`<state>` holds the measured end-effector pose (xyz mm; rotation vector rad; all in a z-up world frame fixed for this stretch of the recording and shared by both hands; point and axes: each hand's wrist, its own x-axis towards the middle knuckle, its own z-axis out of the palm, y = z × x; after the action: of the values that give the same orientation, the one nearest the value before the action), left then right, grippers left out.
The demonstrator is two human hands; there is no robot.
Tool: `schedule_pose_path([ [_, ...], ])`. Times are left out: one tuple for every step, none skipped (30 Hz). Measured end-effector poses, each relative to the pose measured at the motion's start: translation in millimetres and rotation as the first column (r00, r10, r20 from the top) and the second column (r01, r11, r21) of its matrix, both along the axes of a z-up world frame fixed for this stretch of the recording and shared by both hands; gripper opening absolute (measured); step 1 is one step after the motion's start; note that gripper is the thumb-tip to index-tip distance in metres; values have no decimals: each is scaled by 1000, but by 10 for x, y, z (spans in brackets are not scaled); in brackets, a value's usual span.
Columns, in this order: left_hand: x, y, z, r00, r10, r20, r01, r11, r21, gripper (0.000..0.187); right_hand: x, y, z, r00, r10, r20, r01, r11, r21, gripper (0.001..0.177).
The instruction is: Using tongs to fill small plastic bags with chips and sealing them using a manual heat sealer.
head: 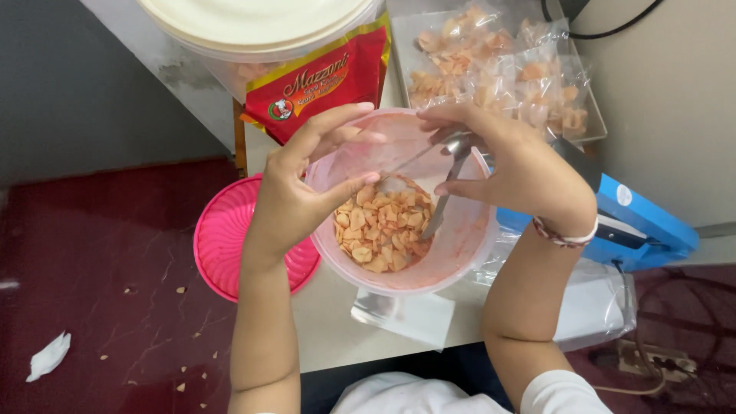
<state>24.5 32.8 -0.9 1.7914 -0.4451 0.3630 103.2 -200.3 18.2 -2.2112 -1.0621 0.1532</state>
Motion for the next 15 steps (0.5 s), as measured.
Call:
schedule_pose_path([
  [7,3,-5,1000,-2,-14,2,1000,-6,50,24,10,-10,991,61,-120,-58,998,32,72],
  [11,8,-11,1000,-3,-20,3,1000,-10,50,71,16,-51,990,60,-127,-57,998,29,72],
  [14,13,-16,1000,-3,-14,3,1000,-9,51,115,22,-93,995,71,-74,-77,994,-75,71],
  [18,19,-19,1000,-3,-8,3,1000,-8,52,159,27,-134,996,88,-23,-91,980,-179,69],
  [12,19,-15,1000,-3,-15,3,1000,-11,52,147,47,-121,996,87,-31,-91,979,-181,69],
  [7,20,-10,1000,18,-25,-18,1000,10,51,135,66,-107,995,92,-48,-100,978,-182,67],
  [5,23,-1,999,40,-34,-39,999,32,49,125,88,-94,993,97,-64,-108,978,-181,65],
  [8,27,4,998,39,-40,-38,999,31,49,119,113,-91,993,96,-71,-108,977,-182,65],
  [7,27,8,999,16,-41,-15,1000,9,47,103,132,-89,993,96,-73,-109,974,-201,66],
  [3,26,13,999,-7,-41,7,1000,-13,44,85,150,-87,993,96,-76,-110,969,-220,67],
  [12,29,4,999,-10,-47,9,1000,-15,44,114,133,-148,992,93,-82,-109,969,-221,67],
  [17,33,-3,999,-14,-51,13,1000,-9,45,139,114,-208,988,152,-14,-151,962,-226,58],
  [21,36,-7,998,-17,-53,17,1000,-3,45,165,98,-262,976,211,54,-193,953,-234,53],
  [32,39,-10,998,-18,-57,17,1000,-6,45,174,105,-273,976,210,50,-193,953,-235,53],
  [38,42,-14,999,-21,-45,21,1000,10,45,181,113,-285,973,227,44,-212,952,-221,48],
])
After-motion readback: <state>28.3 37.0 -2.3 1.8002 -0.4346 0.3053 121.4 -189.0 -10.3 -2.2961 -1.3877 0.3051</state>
